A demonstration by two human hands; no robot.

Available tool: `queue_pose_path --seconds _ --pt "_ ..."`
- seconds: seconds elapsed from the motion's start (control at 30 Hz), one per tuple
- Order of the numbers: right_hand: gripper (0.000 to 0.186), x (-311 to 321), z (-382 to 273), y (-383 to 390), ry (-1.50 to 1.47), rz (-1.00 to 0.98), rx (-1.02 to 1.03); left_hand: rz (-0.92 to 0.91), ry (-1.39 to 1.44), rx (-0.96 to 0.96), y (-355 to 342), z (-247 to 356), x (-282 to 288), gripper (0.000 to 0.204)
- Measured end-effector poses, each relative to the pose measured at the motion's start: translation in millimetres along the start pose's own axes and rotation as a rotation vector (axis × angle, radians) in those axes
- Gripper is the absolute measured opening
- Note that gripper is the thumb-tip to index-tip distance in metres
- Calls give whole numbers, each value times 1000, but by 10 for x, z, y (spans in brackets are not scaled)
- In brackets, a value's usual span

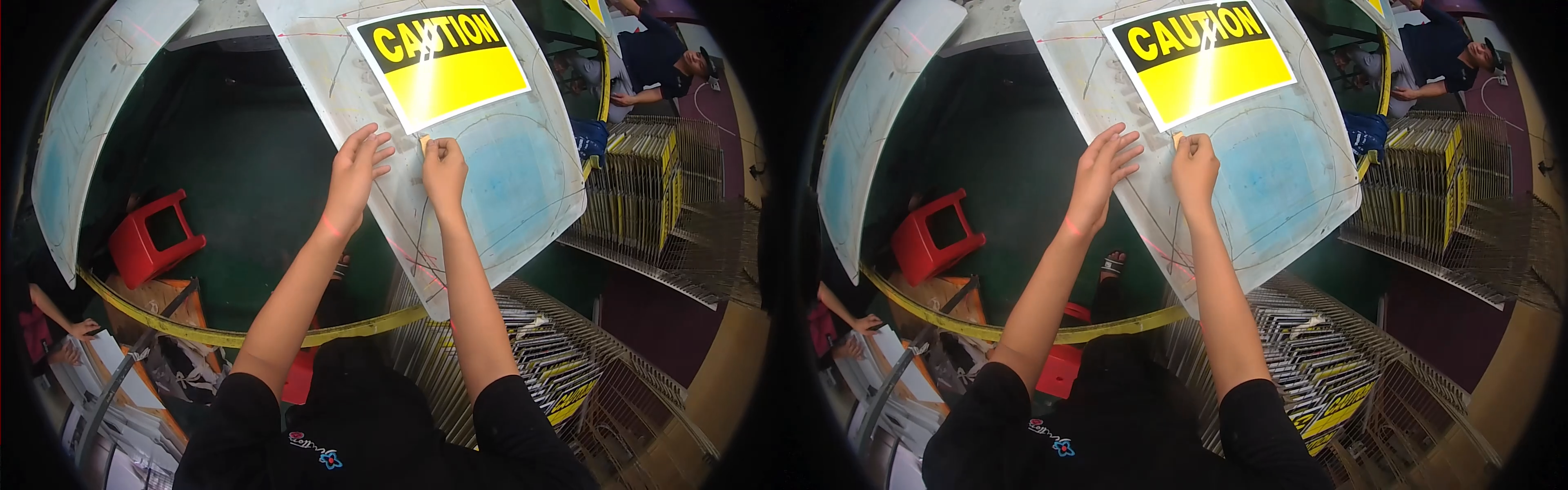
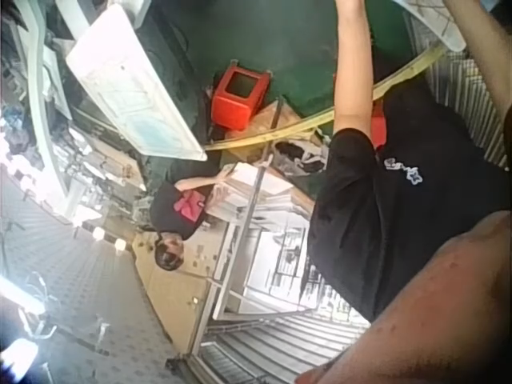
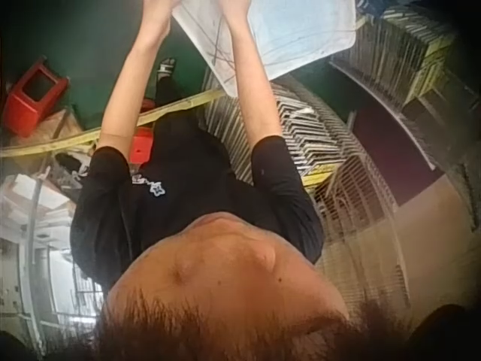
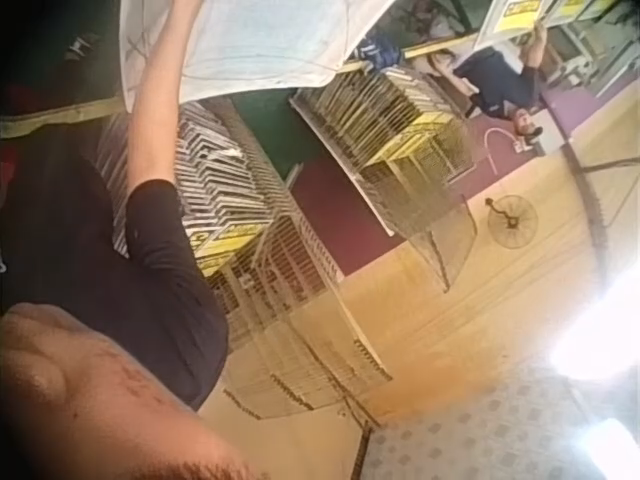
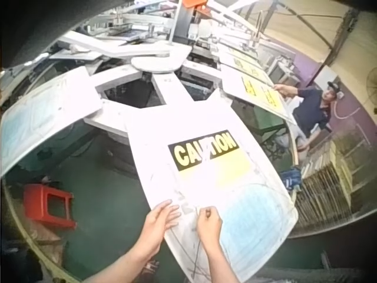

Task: Applying yellow 'CAUTION' sign stickers to white backing boards and stacking them in a drying rack.

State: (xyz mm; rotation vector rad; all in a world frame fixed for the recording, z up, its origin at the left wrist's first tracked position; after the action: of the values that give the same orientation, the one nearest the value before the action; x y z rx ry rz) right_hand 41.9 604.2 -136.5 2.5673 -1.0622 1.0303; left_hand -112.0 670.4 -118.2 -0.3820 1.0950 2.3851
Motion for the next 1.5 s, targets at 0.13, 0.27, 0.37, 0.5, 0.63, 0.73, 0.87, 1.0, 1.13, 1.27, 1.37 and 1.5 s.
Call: queue_pose_path --seconds 0.13,0.27,0.37,0.5,0.63,0.73,0.87,1.0,1.13,1.27,1.37,1.5 --pt "21 1 56 -16 0 45 44 -14 34 42 -220 -76 -75 50" --pt "22 -12 165 -70 21 49 29 -38 62 64 -366 -121 -158 52" --pt "22 -71 164 -88 -155 25 -93 -29 102 64 -458 -114 -166 53" --pt "22 -27 83 -103 -339 72 -128 -82 120 73 -607 -25 -332 49" --pt "22 153 96 -108 -345 92 -91 -101 282 0 -887 17 -711 37" --pt "22 280 -24 45 -393 84 -76 14 261 -102 -1066 -17 -683 34" --pt "21 654 -87 634 -479 107 -123 125 34 -389 -962 85 -710 33" --pt "16 1193 -79 1488 -525 179 -209 5 -7 -539 -360 496 -1151 32" --pt "14 1655 -113 2340 -643 229 -268 -117 -152 -605 643 707 -1318 33" --pt "13 2191 -115 3041 -586 303 -244 -87 -264 -597 1668 571 -1479 32" --pt "14 2293 -33 3549 -560 356 -304 -120 -634 -703 2095 397 -1396 34" --pt "16 2342 -17 4160 -519 354 -334 -574 25 -201 2588 -55 -1772 39"
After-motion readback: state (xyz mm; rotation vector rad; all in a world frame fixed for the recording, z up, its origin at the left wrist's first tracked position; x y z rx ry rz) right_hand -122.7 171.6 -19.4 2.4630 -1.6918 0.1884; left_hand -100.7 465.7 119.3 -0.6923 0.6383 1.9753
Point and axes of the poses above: each hand's wrist, its own y-axis away from the middle knuckle, its own x-axis out of the back of the hand, z = x × y, the point moved 3 cm from there along -y, towards the middle knuckle, and after that the axes turned 15 degrees about x, right-handed, at the moved point
